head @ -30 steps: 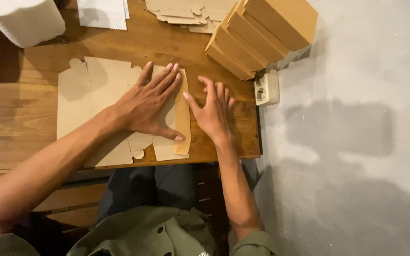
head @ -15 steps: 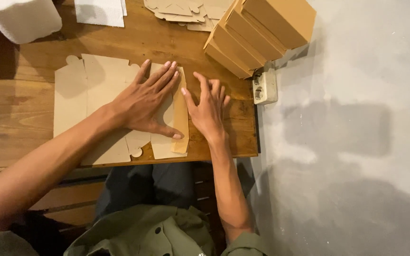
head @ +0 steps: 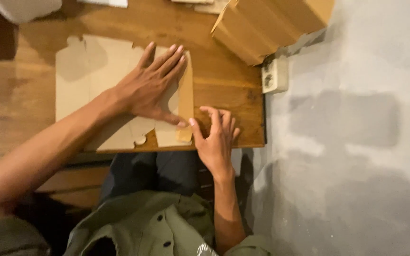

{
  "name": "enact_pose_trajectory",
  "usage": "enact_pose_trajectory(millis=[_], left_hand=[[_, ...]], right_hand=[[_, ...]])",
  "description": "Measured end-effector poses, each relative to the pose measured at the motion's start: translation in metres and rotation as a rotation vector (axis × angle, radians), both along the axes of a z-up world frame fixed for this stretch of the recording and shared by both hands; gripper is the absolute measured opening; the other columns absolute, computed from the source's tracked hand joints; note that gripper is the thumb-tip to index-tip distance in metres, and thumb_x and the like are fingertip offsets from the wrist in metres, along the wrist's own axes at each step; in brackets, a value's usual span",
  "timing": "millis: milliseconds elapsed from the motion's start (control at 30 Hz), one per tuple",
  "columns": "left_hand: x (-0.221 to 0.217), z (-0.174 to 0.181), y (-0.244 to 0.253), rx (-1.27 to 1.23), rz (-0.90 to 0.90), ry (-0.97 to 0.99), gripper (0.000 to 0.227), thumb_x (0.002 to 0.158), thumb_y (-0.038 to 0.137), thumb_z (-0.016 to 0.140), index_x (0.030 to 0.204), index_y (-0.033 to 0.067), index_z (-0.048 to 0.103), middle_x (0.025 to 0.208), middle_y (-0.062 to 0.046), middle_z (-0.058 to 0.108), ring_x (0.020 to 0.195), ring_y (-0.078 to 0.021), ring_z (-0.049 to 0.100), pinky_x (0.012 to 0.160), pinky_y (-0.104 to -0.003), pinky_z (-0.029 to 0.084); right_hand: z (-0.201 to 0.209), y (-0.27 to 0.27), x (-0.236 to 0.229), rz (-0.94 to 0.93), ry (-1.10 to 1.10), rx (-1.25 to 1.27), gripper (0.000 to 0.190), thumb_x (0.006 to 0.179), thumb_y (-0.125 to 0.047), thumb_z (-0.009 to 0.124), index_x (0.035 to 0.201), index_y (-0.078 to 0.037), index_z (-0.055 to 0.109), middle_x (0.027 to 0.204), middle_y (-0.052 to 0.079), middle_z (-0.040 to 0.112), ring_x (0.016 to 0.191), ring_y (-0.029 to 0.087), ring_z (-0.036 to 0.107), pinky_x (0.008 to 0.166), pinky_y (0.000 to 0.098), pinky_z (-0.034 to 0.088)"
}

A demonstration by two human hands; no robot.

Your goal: The person folds a flat cardboard box blank along pre-scored lines and presses the flaps to form a small rectangular box. They handle the cardboard by hand, folding side panels and locking tabs into place to create a finished box.

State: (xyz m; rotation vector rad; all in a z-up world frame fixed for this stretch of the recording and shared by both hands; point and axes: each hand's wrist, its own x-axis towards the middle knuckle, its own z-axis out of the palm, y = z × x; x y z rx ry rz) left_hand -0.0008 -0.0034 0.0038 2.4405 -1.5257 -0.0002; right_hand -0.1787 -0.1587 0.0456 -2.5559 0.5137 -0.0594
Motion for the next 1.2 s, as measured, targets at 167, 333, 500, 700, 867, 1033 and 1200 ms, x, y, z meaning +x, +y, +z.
enact_pose_trajectory(millis=[167,333,500,700,867,1033,1200], left_hand=[[0.002,-0.009,0.005,-0.177,-0.069,-0.017,0.151,0.070,0.107,0.028,0.163,-0.0098,0.015,0.172,-0.026,0.012,0.161,-0.0355,0.007,0.124,-0.057,-0.009],[0.003,-0.007,0.003,-0.166,-0.077,0.003,0.151,0.070,0.108,0.026,0.163,-0.0096,0.014,0.172,-0.027,0.012,0.160,-0.0361,0.005,0.124,-0.057,-0.010],[0.003,-0.006,0.003,-0.160,-0.084,0.030,0.151,0.069,0.108,0.027,0.163,-0.0089,0.011,0.171,-0.027,0.010,0.160,-0.0356,0.003,0.124,-0.058,-0.011],[0.004,-0.005,0.005,-0.174,-0.087,0.012,0.151,0.070,0.106,0.031,0.163,-0.0119,0.018,0.171,-0.029,0.016,0.160,-0.0381,0.008,0.124,-0.060,-0.007],[0.002,-0.003,0.005,-0.143,-0.085,0.066,0.152,0.068,0.108,0.029,0.164,-0.0083,0.010,0.172,-0.027,0.008,0.160,-0.0356,0.000,0.122,-0.060,-0.012],[0.003,-0.004,0.005,-0.160,-0.088,0.054,0.151,0.070,0.108,0.026,0.164,-0.0094,0.012,0.172,-0.028,0.011,0.160,-0.0371,0.003,0.123,-0.060,-0.011],[0.002,-0.006,0.004,-0.186,-0.092,0.057,0.151,0.071,0.108,0.024,0.164,-0.0111,0.014,0.172,-0.029,0.012,0.160,-0.0370,0.004,0.123,-0.060,-0.011]], right_hand=[[-0.006,0.005,-0.004,0.017,-0.089,-0.147,0.035,0.097,-0.045,0.062,0.123,-0.023,0.064,0.115,0.004,0.051,0.113,0.026,0.050,0.091,0.0447,0.032],[-0.011,-0.001,0.017,0.006,-0.125,-0.145,0.033,0.095,-0.047,0.064,0.120,-0.025,0.065,0.113,0.003,0.053,0.113,0.025,0.052,0.094,0.0447,0.031],[-0.014,-0.012,0.050,0.025,-0.131,-0.160,0.032,0.095,-0.048,0.063,0.117,-0.025,0.063,0.113,0.004,0.053,0.111,0.026,0.052,0.093,0.0436,0.032],[-0.015,-0.025,0.090,0.059,-0.108,-0.185,0.028,0.096,-0.045,0.063,0.116,-0.026,0.060,0.112,0.005,0.054,0.108,0.025,0.054,0.092,0.0459,0.036],[-0.022,-0.043,0.116,0.153,-0.224,-0.215,0.022,0.098,-0.039,0.066,0.110,-0.021,0.060,0.099,0.003,0.056,0.094,0.024,0.054,0.085,0.0403,0.040],[-0.019,-0.038,0.113,0.128,-0.209,-0.239,0.024,0.097,-0.044,0.063,0.111,-0.025,0.060,0.101,0.000,0.056,0.099,0.023,0.055,0.087,0.0424,0.039],[-0.011,-0.027,0.089,0.129,-0.178,-0.249,0.027,0.098,-0.040,0.063,0.120,-0.025,0.060,0.106,0.002,0.056,0.103,0.023,0.056,0.090,0.0418,0.040]])
